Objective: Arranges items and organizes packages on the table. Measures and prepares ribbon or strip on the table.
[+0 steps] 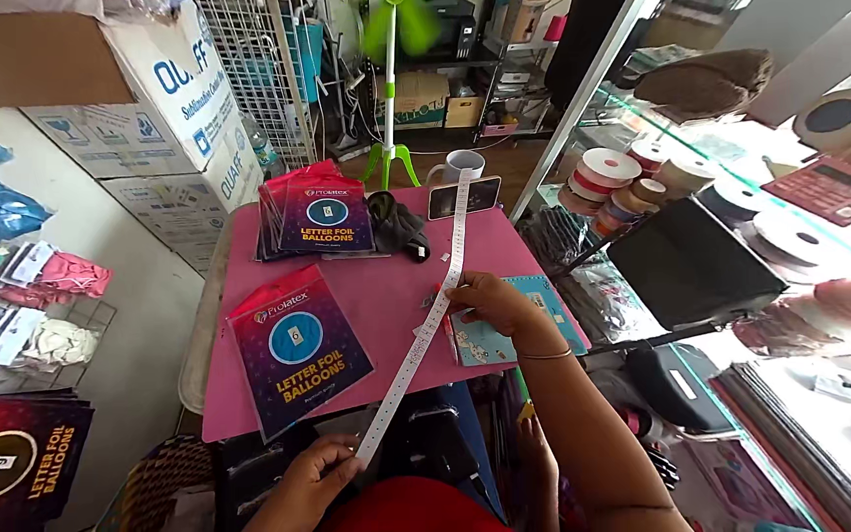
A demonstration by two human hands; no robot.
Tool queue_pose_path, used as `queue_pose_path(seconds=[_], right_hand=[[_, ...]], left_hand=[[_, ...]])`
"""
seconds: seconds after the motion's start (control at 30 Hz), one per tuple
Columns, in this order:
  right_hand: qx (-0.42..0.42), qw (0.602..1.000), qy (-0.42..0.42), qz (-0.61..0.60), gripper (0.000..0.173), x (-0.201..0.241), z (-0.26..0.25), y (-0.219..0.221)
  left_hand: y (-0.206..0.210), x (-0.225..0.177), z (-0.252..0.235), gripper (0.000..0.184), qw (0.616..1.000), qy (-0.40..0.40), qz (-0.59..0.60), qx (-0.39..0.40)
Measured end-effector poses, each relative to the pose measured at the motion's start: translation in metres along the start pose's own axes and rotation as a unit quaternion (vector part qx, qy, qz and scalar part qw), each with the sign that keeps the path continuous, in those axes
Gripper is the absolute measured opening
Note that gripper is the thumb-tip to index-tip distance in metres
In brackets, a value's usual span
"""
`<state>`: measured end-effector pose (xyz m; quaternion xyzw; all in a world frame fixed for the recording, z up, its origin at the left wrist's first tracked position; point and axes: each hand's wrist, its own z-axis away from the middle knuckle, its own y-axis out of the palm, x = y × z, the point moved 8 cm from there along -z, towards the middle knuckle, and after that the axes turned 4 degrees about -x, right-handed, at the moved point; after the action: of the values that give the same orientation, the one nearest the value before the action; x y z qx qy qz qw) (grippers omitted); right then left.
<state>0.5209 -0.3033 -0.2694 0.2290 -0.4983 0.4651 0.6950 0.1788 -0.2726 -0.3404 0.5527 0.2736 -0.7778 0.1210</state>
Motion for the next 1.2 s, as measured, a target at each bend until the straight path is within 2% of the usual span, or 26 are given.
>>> queue_pose_path(seconds=[0.13, 0.23, 0.27, 0.33, 0.4, 0.43, 0.63, 0.8, 0.87, 0.97, 1.1, 1.2], right_hand=[[-0.080, 0.991, -0.018, 0.106, 0.017, -0.002, -0.006, -0.008], [-0.121, 0.963, -0.033, 0.237, 0.026, -0.001, -0.009, -0.008], [-0.134, 0.953, -0.036, 0.271, 0.027, 0.001, -0.007, -0.006], [-0.160, 0.936, -0.044, 0.312, 0.027, 0.005, -0.003, -0.003], [-0.178, 0.928, -0.055, 0.323, 0.028, 0.008, -0.001, 0.001], [-0.180, 0.929, -0.062, 0.317, 0.028, 0.008, -0.001, 0.003], [-0.161, 0.973, -0.087, 0.138, 0.025, -0.001, 0.000, -0.002], [-0.172, 0.981, -0.079, 0.040, 0.024, -0.005, 0.009, -0.011], [-0.209, 0.969, -0.115, 0.066, 0.031, -0.005, 0.015, -0.014], [-0.269, 0.922, -0.207, 0.183, 0.049, 0.007, 0.041, -0.011], [-0.200, 0.909, -0.257, 0.259, 0.025, 0.001, 0.064, 0.014], [-0.193, 0.904, -0.264, 0.278, 0.021, -0.011, 0.071, 0.026]], left_hand=[[0.011, 0.007, -0.005, 0.032, 0.995, -0.026, -0.068, 0.073], [0.016, -0.005, -0.006, 0.057, 0.953, -0.067, -0.256, 0.150], [0.016, -0.018, -0.007, 0.059, 0.936, -0.063, -0.314, 0.149], [0.011, -0.056, -0.013, 0.045, 0.932, 0.035, -0.355, 0.061], [0.006, -0.088, -0.026, 0.031, 0.926, 0.177, -0.327, -0.059], [0.005, -0.099, -0.038, 0.030, 0.925, 0.205, -0.307, -0.088], [0.030, -0.118, -0.127, 0.045, 0.980, 0.172, -0.090, -0.053], [0.067, -0.116, -0.147, 0.044, 0.989, 0.135, 0.045, 0.033], [0.071, -0.109, -0.148, 0.040, 0.991, 0.107, 0.077, 0.029], [0.069, -0.101, -0.148, 0.042, 0.989, 0.063, 0.131, 0.005], [0.065, -0.100, -0.146, 0.045, 0.986, 0.056, 0.154, -0.009], [0.063, -0.101, -0.146, 0.040, 0.985, 0.071, 0.158, -0.017]])
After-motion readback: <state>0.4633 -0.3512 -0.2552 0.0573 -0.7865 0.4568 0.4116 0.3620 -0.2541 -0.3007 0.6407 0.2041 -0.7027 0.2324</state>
